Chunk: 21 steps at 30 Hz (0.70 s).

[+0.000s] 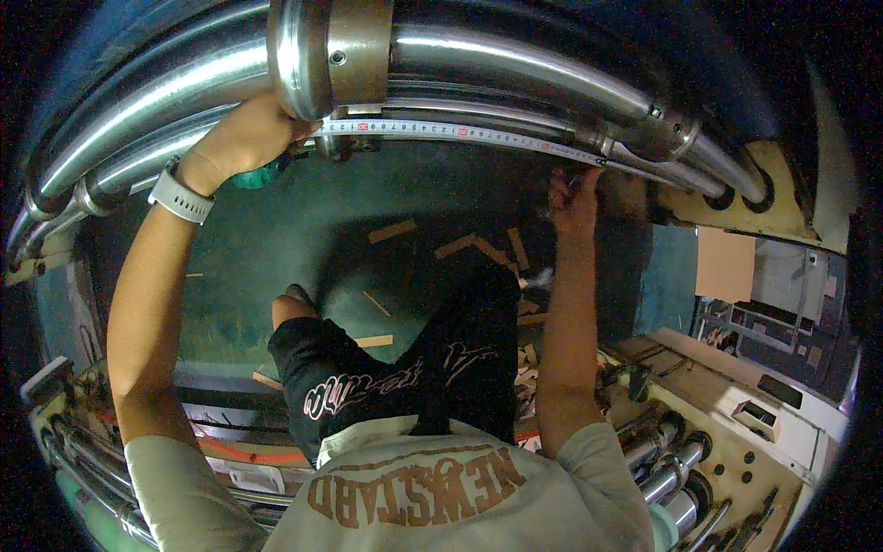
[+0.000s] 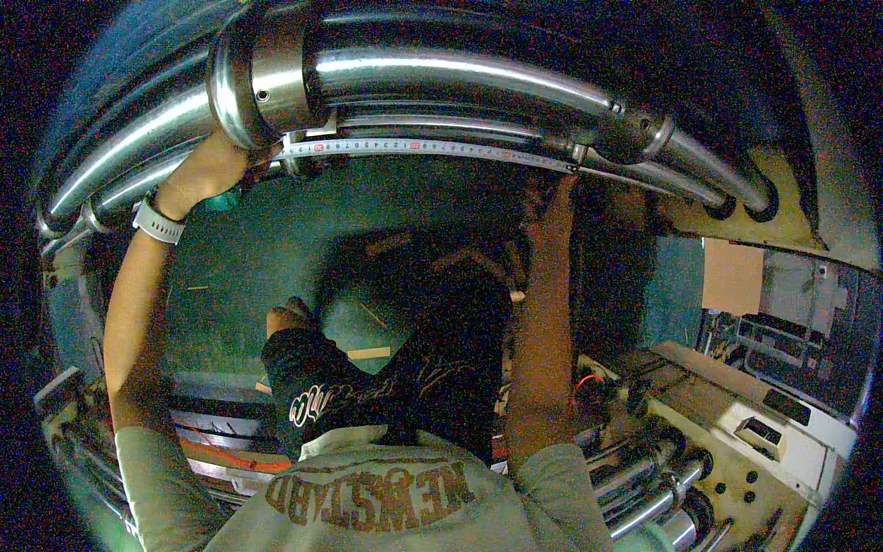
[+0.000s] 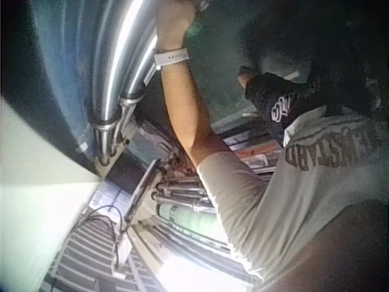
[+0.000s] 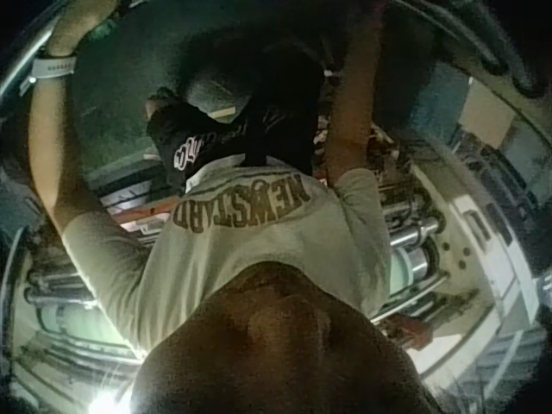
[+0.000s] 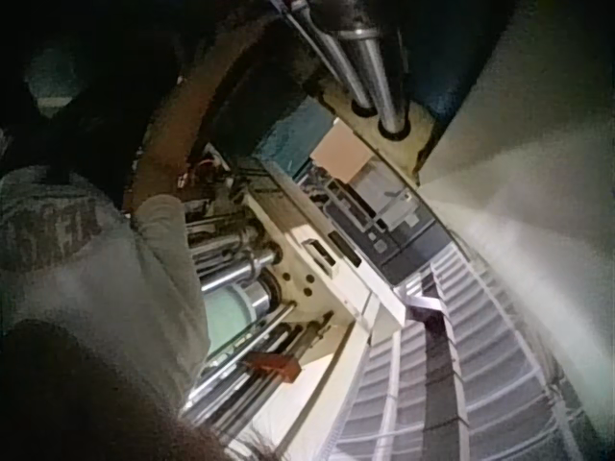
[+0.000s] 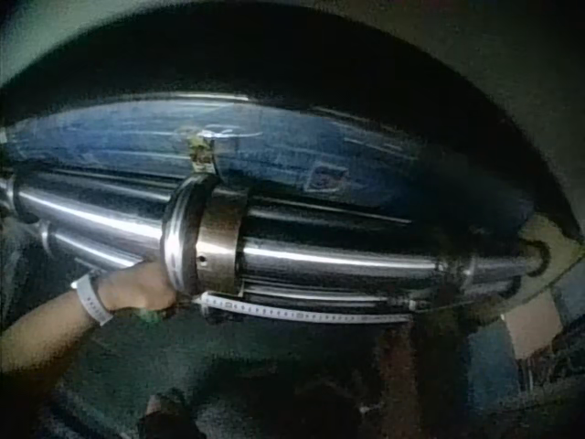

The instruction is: The person measures the length of several metal pipes mounted on the ceiling using a tape measure. They extend the tape measure along the pipes and appear to mark measurements with a pen.

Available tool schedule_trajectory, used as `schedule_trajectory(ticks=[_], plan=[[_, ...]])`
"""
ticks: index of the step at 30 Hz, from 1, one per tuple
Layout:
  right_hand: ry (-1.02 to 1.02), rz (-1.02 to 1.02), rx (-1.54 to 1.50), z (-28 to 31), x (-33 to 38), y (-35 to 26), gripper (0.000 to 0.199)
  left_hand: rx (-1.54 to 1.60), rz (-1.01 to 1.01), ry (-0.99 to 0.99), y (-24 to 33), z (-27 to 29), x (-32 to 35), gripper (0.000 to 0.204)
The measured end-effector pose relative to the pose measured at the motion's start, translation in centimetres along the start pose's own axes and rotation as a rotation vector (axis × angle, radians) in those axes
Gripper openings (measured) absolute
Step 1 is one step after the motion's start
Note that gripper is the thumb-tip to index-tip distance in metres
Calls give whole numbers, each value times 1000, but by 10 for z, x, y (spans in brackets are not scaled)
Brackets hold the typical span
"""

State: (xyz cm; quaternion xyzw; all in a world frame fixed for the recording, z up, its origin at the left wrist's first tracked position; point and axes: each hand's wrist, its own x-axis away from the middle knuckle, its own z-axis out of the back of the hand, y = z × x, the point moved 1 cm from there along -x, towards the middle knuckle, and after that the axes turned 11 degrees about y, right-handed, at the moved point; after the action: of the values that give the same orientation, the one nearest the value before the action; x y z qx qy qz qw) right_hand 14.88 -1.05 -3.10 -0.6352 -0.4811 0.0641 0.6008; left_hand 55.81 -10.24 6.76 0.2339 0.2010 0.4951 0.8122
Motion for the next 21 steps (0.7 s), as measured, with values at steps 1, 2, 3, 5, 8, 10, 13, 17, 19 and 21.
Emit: schedule_trajectory(ticks=[1, 2, 3, 5, 8, 10, 13, 17, 19, 21], plan=[[5, -7, -48, -2, 2, 1, 53, 4, 12, -13, 1, 0, -1, 22], [9, -14, -96, -3, 2, 1, 52, 7, 24, -25, 1, -1, -1, 22], [-23, 5, -89, 0, 0, 1, 51, -1, 44, -48, 2, 0, -2, 22], [-87, 44, -75, 7, -6, 3, 49, -16, 68, -74, 4, 1, -3, 22], [-104, -15, -147, 1, 1, 3, 48, -27, 95, -75, 5, 2, -1, 22], [-131, -39, -190, 6, -4, 4, 47, -13, 117, -65, 11, 6, 0, 22], [-80, -42, -174, 8, -9, 7, 47, -19, 27, 17, 14, 7, 2, 23], [9, -38, -117, 3, -6, 5, 49, -39, 148, -78, 12, 10, 1, 25], [-43, -46, -150, 4, -8, 4, 50, -73, 248, -173, 21, 15, -2, 27], [-40, -45, -154, 3, -6, 3, 50, -66, 242, -177, 19, 15, -3, 28]])
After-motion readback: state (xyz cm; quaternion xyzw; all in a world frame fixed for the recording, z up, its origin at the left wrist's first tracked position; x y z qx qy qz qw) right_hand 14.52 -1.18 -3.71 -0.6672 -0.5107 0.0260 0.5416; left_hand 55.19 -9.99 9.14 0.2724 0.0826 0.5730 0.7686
